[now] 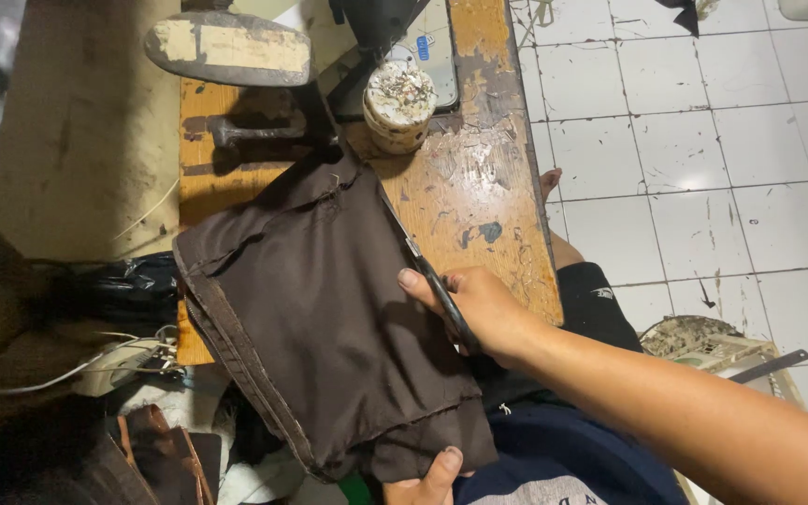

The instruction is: Trimming and inspecting a brown fabric component at a workshop bench.

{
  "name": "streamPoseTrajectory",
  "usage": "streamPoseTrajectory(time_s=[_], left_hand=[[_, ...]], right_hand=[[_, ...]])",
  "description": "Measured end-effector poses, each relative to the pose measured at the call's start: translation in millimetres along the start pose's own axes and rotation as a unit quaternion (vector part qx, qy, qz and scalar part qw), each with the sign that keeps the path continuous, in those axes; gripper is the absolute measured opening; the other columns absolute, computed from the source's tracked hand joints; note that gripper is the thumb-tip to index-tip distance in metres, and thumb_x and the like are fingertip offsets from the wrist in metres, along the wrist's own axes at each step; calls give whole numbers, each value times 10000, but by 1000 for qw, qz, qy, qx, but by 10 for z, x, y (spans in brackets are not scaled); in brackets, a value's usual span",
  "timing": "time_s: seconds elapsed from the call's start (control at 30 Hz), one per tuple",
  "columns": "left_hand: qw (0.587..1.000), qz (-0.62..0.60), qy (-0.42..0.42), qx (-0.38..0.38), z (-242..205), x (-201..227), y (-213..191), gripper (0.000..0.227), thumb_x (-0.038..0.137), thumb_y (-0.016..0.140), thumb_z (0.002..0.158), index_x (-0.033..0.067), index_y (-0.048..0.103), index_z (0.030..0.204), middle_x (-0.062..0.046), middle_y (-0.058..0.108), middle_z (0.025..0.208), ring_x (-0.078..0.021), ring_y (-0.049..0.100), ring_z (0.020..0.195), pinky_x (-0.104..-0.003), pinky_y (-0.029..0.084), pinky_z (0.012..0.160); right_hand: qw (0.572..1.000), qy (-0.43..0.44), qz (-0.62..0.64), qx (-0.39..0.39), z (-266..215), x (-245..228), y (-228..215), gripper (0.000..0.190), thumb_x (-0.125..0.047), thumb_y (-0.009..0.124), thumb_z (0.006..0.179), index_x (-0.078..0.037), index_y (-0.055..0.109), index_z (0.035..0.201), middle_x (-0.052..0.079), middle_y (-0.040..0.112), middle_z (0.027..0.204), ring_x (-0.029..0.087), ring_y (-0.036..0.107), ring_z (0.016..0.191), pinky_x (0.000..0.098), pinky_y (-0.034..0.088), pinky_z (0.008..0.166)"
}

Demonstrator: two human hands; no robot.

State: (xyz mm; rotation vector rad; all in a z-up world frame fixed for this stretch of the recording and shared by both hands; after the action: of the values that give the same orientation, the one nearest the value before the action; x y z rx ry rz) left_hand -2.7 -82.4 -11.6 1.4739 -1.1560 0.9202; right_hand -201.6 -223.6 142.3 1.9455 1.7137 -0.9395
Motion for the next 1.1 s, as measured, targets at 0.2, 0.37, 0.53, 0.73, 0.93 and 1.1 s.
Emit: streamPoseTrajectory(time_s=[0.2,0.37,0.53,0.73,0.93,1.1], left_hand=[[997,-38,53,33,26,-81,-66,295,200,854,614,-42,733,732,-152,781,747,-286,735,833,-491,585,898],[988,141,-44,-54,-44,-812,-319,343,389,829,629,83,731,510,-36,782,522,-241,735,603,-398,613,780],[999,-17,-43,-9,-52,-371,-115,377,236,854,630,-28,676,832,-178,766,810,-311,727,811,-481,577,884],[983,99,-151,2,-75,-658,-275,339,298,875,559,29,706,440,-125,780,499,-261,731,523,-438,638,704],[943,82,-319,-55,39,-1764,-567,277,209,881,583,34,719,441,-80,783,606,-196,708,613,-452,644,720],[1000,24,3,-2,-18,-353,-141,287,231,799,591,59,593,489,-104,665,422,-241,633,412,-388,605,537]], right_hand=[[1000,-4,-27,-3,-33,-163,-3,636,-578,671,924,-158,358,563,40,386,463,169,388,384,329,295,403],[998,-36,-40,12,97,-50,-28,623,-546,692,933,-172,339,581,16,360,466,141,382,374,321,264,380],[998,-23,-45,23,116,-28,-38,612,-562,689,921,-157,378,583,47,417,456,164,418,360,330,284,357],[1000,26,-8,12,45,-183,-12,630,-594,686,894,-122,400,592,109,425,450,210,392,326,326,293,319],[999,18,-34,20,124,-124,-33,630,-599,695,887,-128,394,597,96,430,477,191,394,357,324,283,337],[994,1,-103,43,128,-169,-86,643,-638,674,873,-120,414,594,90,466,498,189,448,402,336,307,392]])
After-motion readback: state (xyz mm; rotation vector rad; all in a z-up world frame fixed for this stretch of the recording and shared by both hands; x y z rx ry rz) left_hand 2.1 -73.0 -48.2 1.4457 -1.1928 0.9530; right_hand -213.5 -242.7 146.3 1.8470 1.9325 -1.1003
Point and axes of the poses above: each hand's wrist, its own z-axis towards the middle knuckle, its own y-axis out of the palm, x = y × z, the point moved 8 cm from there along z, towards the middle knuckle
